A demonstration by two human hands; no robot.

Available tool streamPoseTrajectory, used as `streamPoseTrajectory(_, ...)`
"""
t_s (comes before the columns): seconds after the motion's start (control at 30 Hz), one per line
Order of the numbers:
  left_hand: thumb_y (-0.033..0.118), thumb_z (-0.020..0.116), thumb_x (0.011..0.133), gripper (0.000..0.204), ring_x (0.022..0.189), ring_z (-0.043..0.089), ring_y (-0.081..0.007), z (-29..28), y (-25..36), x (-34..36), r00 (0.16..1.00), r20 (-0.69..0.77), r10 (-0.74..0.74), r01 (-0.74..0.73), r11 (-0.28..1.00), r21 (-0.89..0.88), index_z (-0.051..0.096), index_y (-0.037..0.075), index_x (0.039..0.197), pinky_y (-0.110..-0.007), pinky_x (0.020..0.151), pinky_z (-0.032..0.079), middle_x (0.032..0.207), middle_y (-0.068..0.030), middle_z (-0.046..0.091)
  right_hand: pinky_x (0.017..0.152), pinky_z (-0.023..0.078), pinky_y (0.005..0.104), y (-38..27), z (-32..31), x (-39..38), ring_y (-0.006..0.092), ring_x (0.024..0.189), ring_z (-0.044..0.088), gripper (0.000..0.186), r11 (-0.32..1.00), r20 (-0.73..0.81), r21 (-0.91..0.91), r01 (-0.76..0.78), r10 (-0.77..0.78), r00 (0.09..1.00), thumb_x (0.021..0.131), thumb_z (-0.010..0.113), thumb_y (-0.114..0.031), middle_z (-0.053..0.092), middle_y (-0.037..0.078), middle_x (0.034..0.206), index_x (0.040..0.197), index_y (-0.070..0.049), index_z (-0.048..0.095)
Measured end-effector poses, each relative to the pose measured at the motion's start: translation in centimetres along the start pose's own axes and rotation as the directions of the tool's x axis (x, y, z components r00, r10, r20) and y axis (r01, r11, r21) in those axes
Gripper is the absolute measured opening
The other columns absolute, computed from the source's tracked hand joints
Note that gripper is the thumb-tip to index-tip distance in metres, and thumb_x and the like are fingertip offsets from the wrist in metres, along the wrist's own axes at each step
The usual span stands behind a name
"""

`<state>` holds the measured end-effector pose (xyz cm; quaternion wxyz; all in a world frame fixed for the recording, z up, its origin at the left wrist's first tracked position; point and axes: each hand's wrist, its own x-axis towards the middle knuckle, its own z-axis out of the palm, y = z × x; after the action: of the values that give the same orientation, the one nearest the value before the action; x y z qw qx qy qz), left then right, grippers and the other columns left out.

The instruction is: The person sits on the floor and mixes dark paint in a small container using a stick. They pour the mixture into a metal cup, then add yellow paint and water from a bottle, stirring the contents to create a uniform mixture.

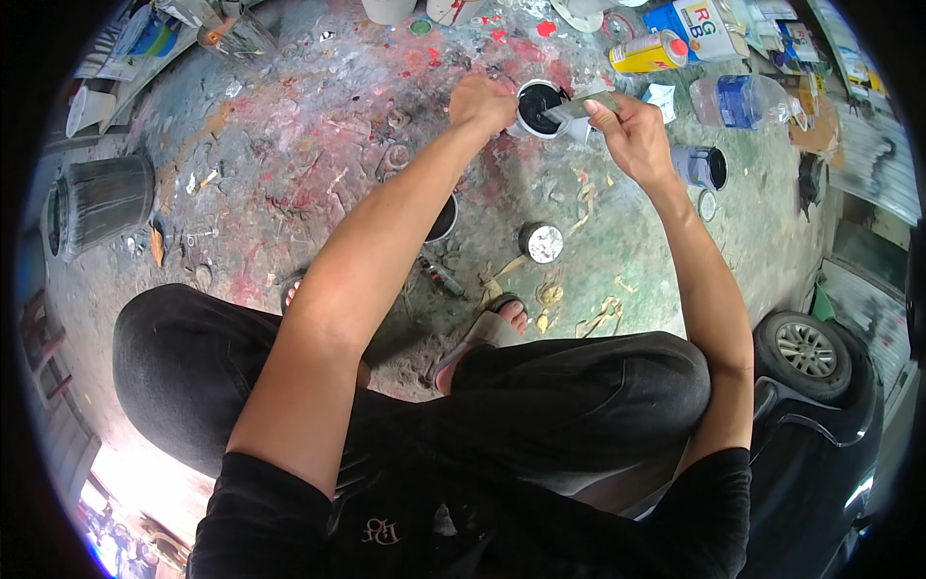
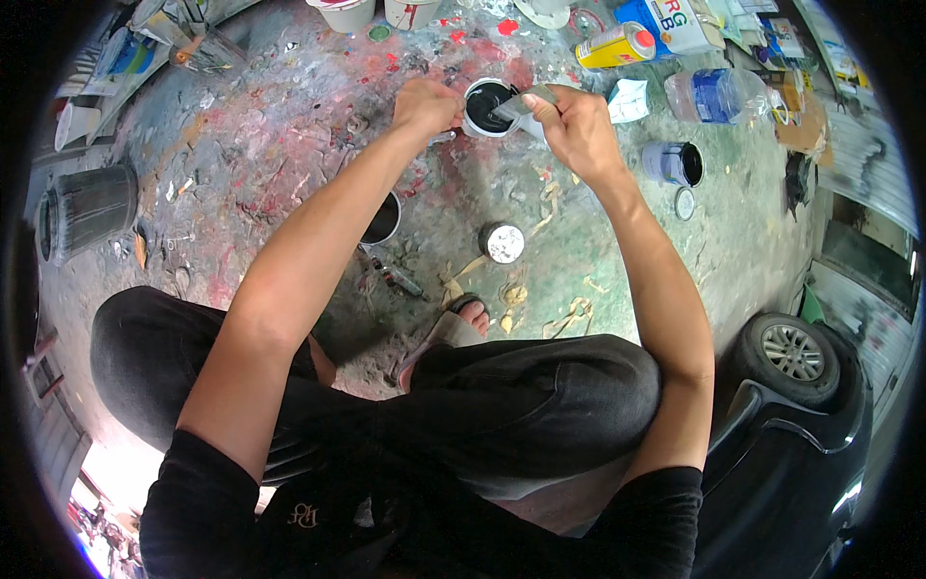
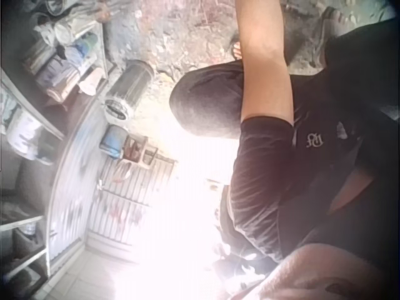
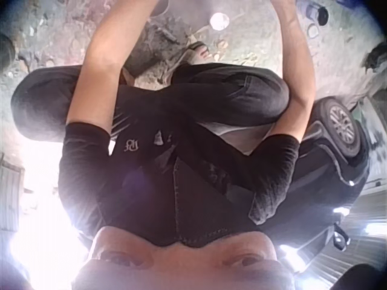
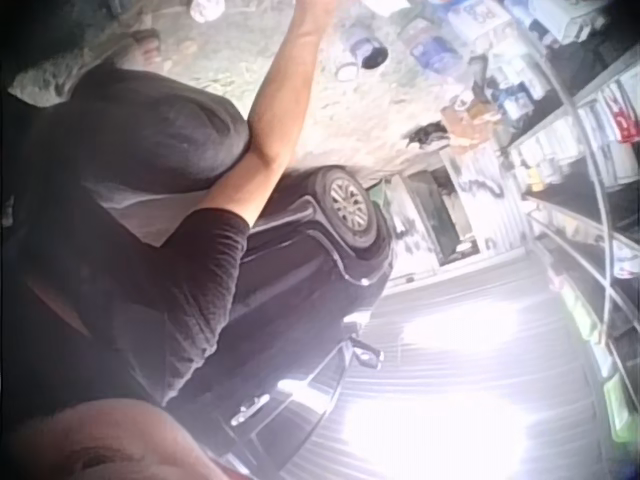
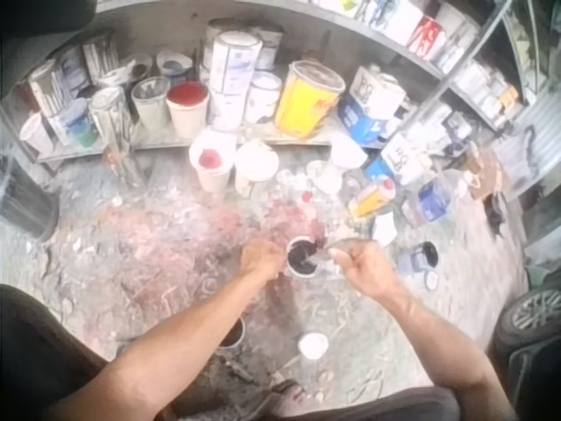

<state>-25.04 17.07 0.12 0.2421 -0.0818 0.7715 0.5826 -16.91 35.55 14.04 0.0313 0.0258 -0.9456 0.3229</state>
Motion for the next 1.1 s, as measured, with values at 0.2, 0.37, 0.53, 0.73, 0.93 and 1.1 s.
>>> streamPoseTrajectory(0.2, 0.0, 0.071, 0.082, 0.011, 0.07, 0.072, -0.017, 0.2, -1.4, 1.3, 0.999, -0.034, 0.02, -0.02, 1.0, 0.012, 0.074, -0.005, 0.091, -0.028, 0.062, 0.061, 0.083, -0.0139, 0.074, 0.051, 0.038, 0.0373, -1.1, -0.1, 1.4, 0.0184, 0.052, 0.038, 0.037, 0.994, -0.081, 0.063, 0.092, -0.087, 0.993, 0.096, 0.069, -0.029, 0.049, 0.013, 0.056, 0.079, 0.003, 0.063)
streamPoseTrajectory(0.37, 0.0, 0.072, 0.082, 0.01, 0.07, 0.072, -0.0168, -0.3, -0.2, 0.1, 0.999, -0.028, -0.02, 0.02, 1.0, -0.001, 0.074, -0.004, 0.09, -0.028, 0.062, 0.061, 0.082, -0.0133, 0.074, 0.05, 0.038, 0.0401, -0.2, 0.0, 0.4, 0.0246, 0.051, 0.037, 0.042, 0.998, -0.027, -0.055, 0.041, -0.042, 0.999, 0.096, 0.068, -0.03, 0.047, 0.017, 0.057, 0.074, 0.004, 0.057)
streamPoseTrajectory(0.53, 0.003, 0.073, 0.082, 0.012, 0.069, 0.072, -0.0168, -0.3, 0.4, -0.2, 0.999, 0.006, -0.031, 0.031, 0.999, -0.006, 0.074, -0.005, 0.091, -0.028, 0.061, 0.06, 0.083, -0.0133, 0.074, 0.051, 0.04, 0.0356, 0.5, 0.0, 0.5, 0.018, 0.051, 0.045, 0.039, 0.999, -0.032, 0.038, 0.015, -0.014, 0.999, 0.097, 0.068, -0.033, 0.057, 0.012, 0.059, 0.081, 0.002, 0.065)
streamPoseTrajectory(0.73, 0.003, 0.073, 0.082, 0.012, 0.068, 0.072, -0.0172, -0.4, 0.2, -0.3, 0.999, -0.017, -0.032, 0.032, 0.999, -0.026, 0.073, -0.006, 0.09, -0.028, 0.061, 0.06, 0.083, -0.0136, 0.074, 0.063, 0.049, 0.0312, 0.6, -0.8, 1.1, 0.014, 0.067, 0.06, 0.037, 0.998, -0.018, 0.015, -0.062, 0.063, 0.998, 0.098, 0.066, -0.034, 0.067, 0.011, 0.072, 0.096, 0.003, 0.07)
streamPoseTrajectory(0.93, 0.019, 0.08, 0.067, 0.02, 0.079, 0.075, -0.0213, -0.3, -0.2, 0.2, 0.993, 0.055, -0.107, 0.11, 0.993, -0.041, 0.076, 0.008, 0.084, -0.033, 0.082, 0.057, 0.086, -0.0098, 0.076, 0.05, 0.039, 0.0387, 0.7, 0.1, 0.1, 0.0196, 0.051, 0.038, 0.041, 1.0, -0.002, -0.01, 0.007, -0.007, 1.0, 0.096, 0.068, -0.032, 0.047, 0.015, 0.055, 0.077, 0.004, 0.063)
streamPoseTrajectory(1.1, 0.015, 0.077, 0.073, 0.02, 0.074, 0.073, -0.0193, -0.5, -1.4, 1.2, 1.0, 0.007, -0.021, 0.02, 1.0, 0.019, 0.076, 0.002, 0.089, -0.031, 0.074, 0.058, 0.085, -0.0108, 0.076, 0.067, 0.052, 0.029, -1.0, -0.4, 1.4, 0.0114, 0.073, 0.065, 0.036, 0.998, 0.05, -0.024, -0.063, 0.064, 0.997, 0.1, 0.064, -0.033, 0.073, 0.01, 0.079, 0.103, 0.002, 0.071)
